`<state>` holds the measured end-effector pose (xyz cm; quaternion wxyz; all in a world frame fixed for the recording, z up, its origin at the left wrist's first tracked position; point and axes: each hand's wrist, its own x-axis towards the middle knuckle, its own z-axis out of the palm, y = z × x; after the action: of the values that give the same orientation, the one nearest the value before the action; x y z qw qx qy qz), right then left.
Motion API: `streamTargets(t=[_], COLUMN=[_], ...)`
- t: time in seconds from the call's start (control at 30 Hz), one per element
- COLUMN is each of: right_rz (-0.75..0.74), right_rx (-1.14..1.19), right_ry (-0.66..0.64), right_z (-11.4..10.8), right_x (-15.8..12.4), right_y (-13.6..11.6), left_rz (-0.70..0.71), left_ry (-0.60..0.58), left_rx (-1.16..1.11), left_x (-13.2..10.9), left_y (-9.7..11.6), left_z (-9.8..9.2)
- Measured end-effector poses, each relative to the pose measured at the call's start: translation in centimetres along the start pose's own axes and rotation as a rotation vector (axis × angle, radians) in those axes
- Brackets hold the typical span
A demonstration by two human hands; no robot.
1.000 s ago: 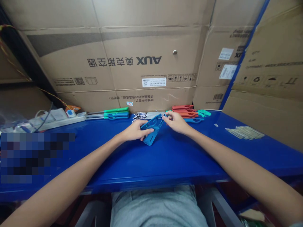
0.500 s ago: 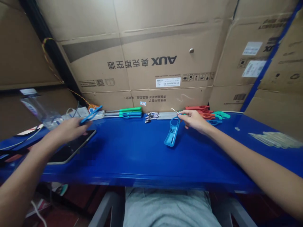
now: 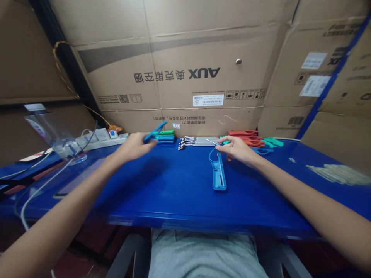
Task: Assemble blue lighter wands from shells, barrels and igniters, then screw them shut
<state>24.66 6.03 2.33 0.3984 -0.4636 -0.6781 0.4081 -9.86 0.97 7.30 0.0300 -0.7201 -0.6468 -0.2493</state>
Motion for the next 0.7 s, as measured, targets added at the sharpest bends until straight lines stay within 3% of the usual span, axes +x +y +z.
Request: streamTargets(t=[0.03, 0.17, 0.27, 0.47, 0.57, 0.7], right_rz=[0.001, -0.001, 0.001, -0.007, -0.030, -0.020], right_rx=[0.004, -0.039, -0.069, -0.084, -0.092, -0.128], right_ry=[0.008, -0.001, -0.021, -0.080, -0.123, -0.211], right_z=[0.0, -0.1, -0.1, 0.4, 0.9, 1.5], right_x=[0.1, 0.5, 0.6, 0.1, -0.3, -0.8], right_y=[0.2, 1.2, 1.6, 1.4, 1.2, 1.1], left_rz=[0.128, 0.594, 0.850, 0.945, 0.974, 0.911], left_ry=[-0.053, -0.065, -0.120, -0.117, -0.188, -0.280], left_rx=[-0.016, -0.003, 0.072, -0.008, 0.003, 0.015], left_x=[0.6, 2.2, 2.0, 0.8, 0.4, 0.0], left_y=[1.7, 7.5, 9.9, 9.8, 9.6, 9.8], left_z=[1.2, 6.1, 8.9, 11.4, 11.8, 11.8])
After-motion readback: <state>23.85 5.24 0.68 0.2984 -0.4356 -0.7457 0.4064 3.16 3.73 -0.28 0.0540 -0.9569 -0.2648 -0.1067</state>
